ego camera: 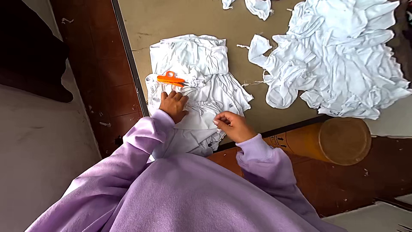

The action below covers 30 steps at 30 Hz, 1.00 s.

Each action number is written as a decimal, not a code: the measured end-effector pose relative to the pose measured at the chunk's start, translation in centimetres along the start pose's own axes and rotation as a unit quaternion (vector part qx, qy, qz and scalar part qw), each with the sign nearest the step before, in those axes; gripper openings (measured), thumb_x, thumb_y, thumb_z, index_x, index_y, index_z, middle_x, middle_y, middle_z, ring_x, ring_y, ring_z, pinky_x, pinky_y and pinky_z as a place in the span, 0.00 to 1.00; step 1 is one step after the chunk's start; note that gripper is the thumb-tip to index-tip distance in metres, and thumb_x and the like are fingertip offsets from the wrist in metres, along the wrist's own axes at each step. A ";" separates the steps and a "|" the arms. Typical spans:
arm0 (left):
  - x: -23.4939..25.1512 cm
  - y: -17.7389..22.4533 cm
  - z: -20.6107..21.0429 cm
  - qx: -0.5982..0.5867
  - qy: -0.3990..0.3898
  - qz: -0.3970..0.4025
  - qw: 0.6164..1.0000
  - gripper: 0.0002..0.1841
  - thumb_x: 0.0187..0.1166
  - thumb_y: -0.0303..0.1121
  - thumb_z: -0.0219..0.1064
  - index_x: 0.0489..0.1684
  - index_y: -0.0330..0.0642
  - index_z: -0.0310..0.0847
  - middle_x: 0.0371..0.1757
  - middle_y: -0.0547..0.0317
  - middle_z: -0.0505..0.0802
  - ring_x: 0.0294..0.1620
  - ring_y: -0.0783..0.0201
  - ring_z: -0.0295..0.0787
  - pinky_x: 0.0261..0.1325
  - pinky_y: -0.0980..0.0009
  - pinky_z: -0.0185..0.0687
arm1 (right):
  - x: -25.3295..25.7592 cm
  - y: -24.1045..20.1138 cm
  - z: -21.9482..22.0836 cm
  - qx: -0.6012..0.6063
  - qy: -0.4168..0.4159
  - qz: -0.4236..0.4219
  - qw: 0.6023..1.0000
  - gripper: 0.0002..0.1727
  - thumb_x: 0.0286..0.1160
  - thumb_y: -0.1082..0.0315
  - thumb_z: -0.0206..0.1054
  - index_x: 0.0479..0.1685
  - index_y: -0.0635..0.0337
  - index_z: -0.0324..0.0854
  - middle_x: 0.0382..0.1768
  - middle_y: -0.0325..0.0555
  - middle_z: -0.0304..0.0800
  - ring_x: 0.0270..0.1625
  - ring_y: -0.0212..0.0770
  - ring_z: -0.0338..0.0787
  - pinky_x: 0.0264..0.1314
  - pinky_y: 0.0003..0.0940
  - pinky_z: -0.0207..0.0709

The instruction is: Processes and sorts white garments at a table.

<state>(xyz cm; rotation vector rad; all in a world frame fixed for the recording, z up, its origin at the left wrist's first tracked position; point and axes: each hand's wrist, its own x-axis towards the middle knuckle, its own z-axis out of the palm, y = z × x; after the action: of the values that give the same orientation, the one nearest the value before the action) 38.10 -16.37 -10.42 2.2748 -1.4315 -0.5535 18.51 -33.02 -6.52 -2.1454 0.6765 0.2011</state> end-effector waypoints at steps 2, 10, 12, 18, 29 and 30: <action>-1.8 0.5 2.1 0.020 0.012 0.023 0.999 0.13 0.77 0.30 0.70 0.54 0.34 0.91 0.50 0.38 0.94 0.60 0.35 0.89 0.72 0.27 0.63 | 1.5 -0.7 1.3 0.066 0.022 0.059 0.996 0.20 0.89 0.60 0.61 0.63 0.71 0.78 0.49 0.62 0.90 0.43 0.54 0.93 0.50 0.54 0.86; -9.1 5.4 4.4 -0.018 0.042 0.213 0.976 0.06 0.75 0.23 0.68 0.40 0.34 0.92 0.37 0.41 0.92 0.38 0.42 0.93 0.36 0.47 0.86 | 2.9 -1.7 4.3 -0.102 0.012 0.147 0.984 0.30 0.69 0.63 0.76 0.67 0.73 0.74 0.51 0.75 0.87 0.57 0.75 0.87 0.58 0.74 0.74; -10.4 5.5 3.9 -0.059 0.008 0.144 0.988 0.11 0.80 0.32 0.69 0.45 0.31 0.90 0.39 0.40 0.94 0.40 0.42 0.95 0.42 0.44 0.88 | 1.6 -0.2 4.1 -0.026 0.037 0.111 0.993 0.24 0.76 0.68 0.70 0.67 0.74 0.77 0.52 0.73 0.88 0.56 0.70 0.88 0.61 0.70 0.76; -13.2 4.9 2.1 -0.090 0.033 -0.046 0.994 0.19 0.87 0.41 0.59 0.37 0.31 0.87 0.26 0.40 0.91 0.31 0.38 0.93 0.35 0.36 0.84 | -4.8 -1.8 2.4 0.348 0.087 0.002 0.933 0.05 0.80 0.76 0.63 0.41 0.61 0.83 0.32 0.32 0.90 0.36 0.25 0.91 0.46 0.26 0.89; -18.6 3.7 1.8 -0.170 0.093 -0.050 0.980 0.26 0.80 0.47 0.67 0.59 0.29 0.84 0.16 0.52 0.85 0.15 0.52 0.82 0.24 0.46 0.80 | -15.1 -9.0 2.0 0.377 -0.013 -0.201 0.904 0.19 0.68 0.76 0.75 0.59 0.66 0.85 0.47 0.39 0.96 0.47 0.30 0.95 0.53 0.27 0.91; -19.1 3.8 2.1 -0.181 0.081 -0.045 0.979 0.27 0.78 0.48 0.68 0.61 0.29 0.83 0.16 0.53 0.85 0.15 0.52 0.81 0.24 0.47 0.80 | -15.7 -9.6 2.4 0.357 -0.014 -0.207 0.911 0.20 0.67 0.77 0.74 0.61 0.68 0.83 0.49 0.40 0.95 0.48 0.31 0.95 0.53 0.26 0.91</action>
<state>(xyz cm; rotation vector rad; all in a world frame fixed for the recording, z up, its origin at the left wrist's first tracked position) 26.51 -0.73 -7.90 2.0481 -1.0565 -0.5879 10.63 -20.22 4.40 -1.5146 0.2032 -0.2198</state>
